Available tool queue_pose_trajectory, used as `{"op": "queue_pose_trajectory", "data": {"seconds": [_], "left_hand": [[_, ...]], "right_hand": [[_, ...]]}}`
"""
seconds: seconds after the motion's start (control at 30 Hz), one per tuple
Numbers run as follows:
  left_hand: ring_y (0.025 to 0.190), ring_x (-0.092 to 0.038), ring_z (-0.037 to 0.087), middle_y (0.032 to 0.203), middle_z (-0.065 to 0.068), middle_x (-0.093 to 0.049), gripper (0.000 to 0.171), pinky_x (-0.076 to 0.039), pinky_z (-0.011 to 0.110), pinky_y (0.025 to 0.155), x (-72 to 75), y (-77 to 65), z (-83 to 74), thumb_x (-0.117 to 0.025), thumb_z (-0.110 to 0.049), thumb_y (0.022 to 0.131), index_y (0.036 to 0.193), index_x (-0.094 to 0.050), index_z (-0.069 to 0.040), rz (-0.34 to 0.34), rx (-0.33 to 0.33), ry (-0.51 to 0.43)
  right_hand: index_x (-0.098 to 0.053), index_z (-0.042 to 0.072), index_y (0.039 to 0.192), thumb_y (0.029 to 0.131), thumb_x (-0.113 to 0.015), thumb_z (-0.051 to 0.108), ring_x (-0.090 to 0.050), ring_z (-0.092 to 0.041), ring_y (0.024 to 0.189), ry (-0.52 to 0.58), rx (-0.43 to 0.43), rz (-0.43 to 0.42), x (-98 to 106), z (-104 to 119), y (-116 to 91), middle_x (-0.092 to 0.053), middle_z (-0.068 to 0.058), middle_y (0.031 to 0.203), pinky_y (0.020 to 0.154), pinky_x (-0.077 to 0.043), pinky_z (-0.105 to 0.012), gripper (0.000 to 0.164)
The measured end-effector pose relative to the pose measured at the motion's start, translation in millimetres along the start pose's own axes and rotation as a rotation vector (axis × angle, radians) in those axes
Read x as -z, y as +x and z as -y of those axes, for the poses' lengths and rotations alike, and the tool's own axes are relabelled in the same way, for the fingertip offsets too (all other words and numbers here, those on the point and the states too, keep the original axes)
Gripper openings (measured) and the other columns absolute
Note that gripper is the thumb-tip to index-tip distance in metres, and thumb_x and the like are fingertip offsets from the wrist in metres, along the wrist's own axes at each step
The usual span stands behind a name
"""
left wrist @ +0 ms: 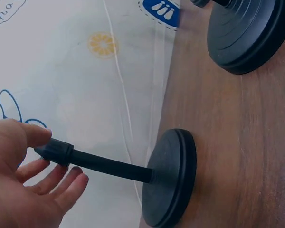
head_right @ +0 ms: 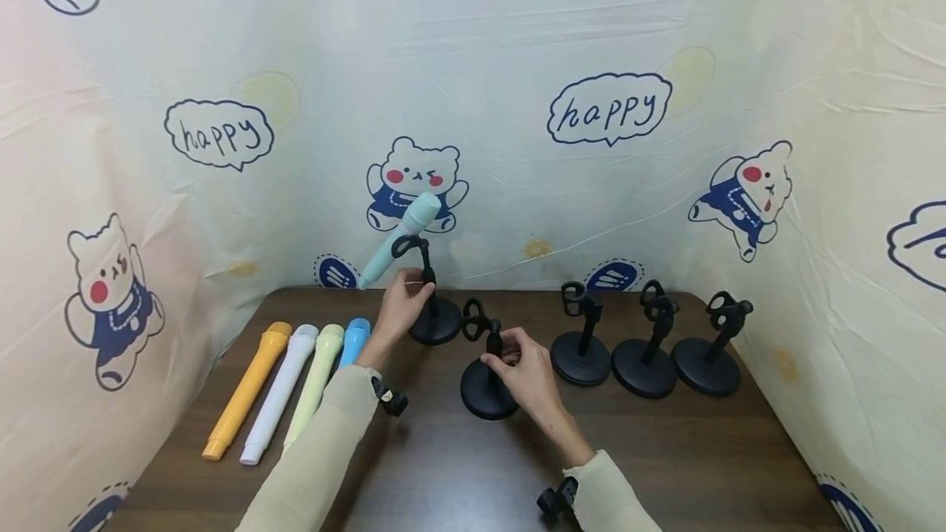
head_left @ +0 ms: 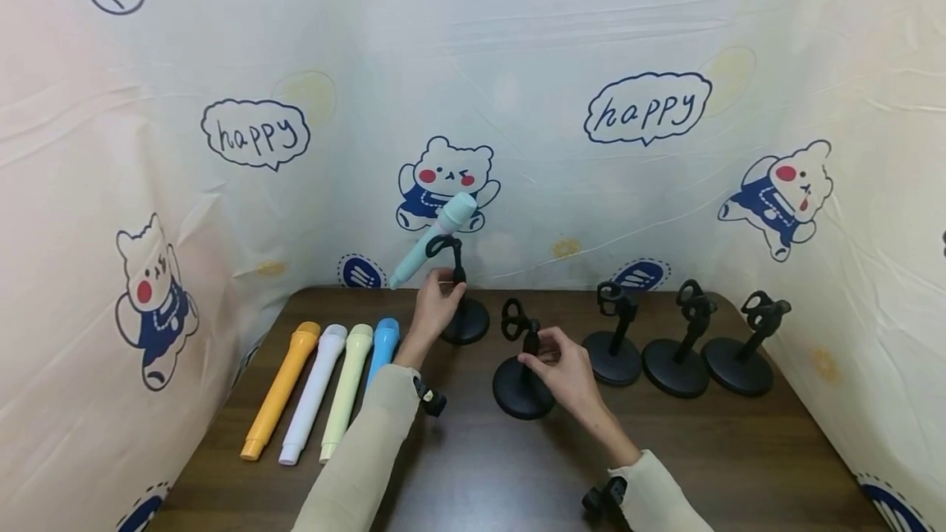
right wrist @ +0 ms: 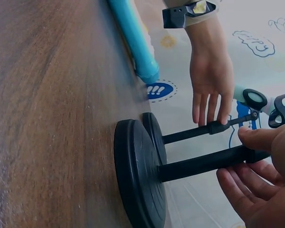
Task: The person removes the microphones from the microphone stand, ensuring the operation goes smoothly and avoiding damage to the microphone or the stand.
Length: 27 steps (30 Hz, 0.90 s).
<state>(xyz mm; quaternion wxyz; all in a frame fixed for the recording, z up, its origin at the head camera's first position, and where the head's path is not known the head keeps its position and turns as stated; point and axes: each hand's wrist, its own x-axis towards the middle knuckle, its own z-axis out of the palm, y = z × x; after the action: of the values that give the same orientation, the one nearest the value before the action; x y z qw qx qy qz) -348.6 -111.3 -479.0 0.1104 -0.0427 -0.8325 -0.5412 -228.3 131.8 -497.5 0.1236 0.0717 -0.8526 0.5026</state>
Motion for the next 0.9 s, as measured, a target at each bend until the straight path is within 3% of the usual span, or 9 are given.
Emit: {"op": "queue_pose_trajectory", "data": {"seconds": [0.3,0.67,0.9], "left_hand": [[0.126,-0.069,0.041,0.137,0.026,-0.066,0.042,-0.06,0.052,0.103,-8.7,9.7,8.1,-0.067,-0.015,0.106,0.144,-0.057,0.001,-0.002,-0.051,0.031],[0.122,-0.072,0.038,0.133,0.022,-0.07,0.04,-0.06,0.051,0.102,-8.4,8.9,9.4,-0.07,-0.019,0.105,0.14,-0.064,-0.001,-0.042,-0.046,0.021],[0.122,-0.072,0.038,0.134,0.021,-0.071,0.038,-0.061,0.05,0.102,-7.7,9.7,10.8,-0.071,-0.018,0.104,0.139,-0.066,-0.002,-0.043,-0.048,0.027]], "right_hand": [[-0.071,0.009,0.113,0.089,-0.088,0.015,-0.077,-0.021,0.09,0.003,-0.009,-0.006,-1,-1,-1,-0.078,-0.008,0.101,0.079,-0.065,-0.029,0.031],[-0.073,0.009,0.112,0.087,-0.089,0.014,-0.076,-0.019,0.09,0.006,0.041,-0.039,-2,-2,-2,-0.078,-0.005,0.097,0.079,-0.063,-0.024,0.03],[-0.074,0.011,0.109,0.087,-0.09,0.013,-0.076,-0.018,0.089,0.014,0.069,-0.047,-1,-4,-3,-0.078,-0.004,0.095,0.079,-0.064,-0.028,0.027]]}}
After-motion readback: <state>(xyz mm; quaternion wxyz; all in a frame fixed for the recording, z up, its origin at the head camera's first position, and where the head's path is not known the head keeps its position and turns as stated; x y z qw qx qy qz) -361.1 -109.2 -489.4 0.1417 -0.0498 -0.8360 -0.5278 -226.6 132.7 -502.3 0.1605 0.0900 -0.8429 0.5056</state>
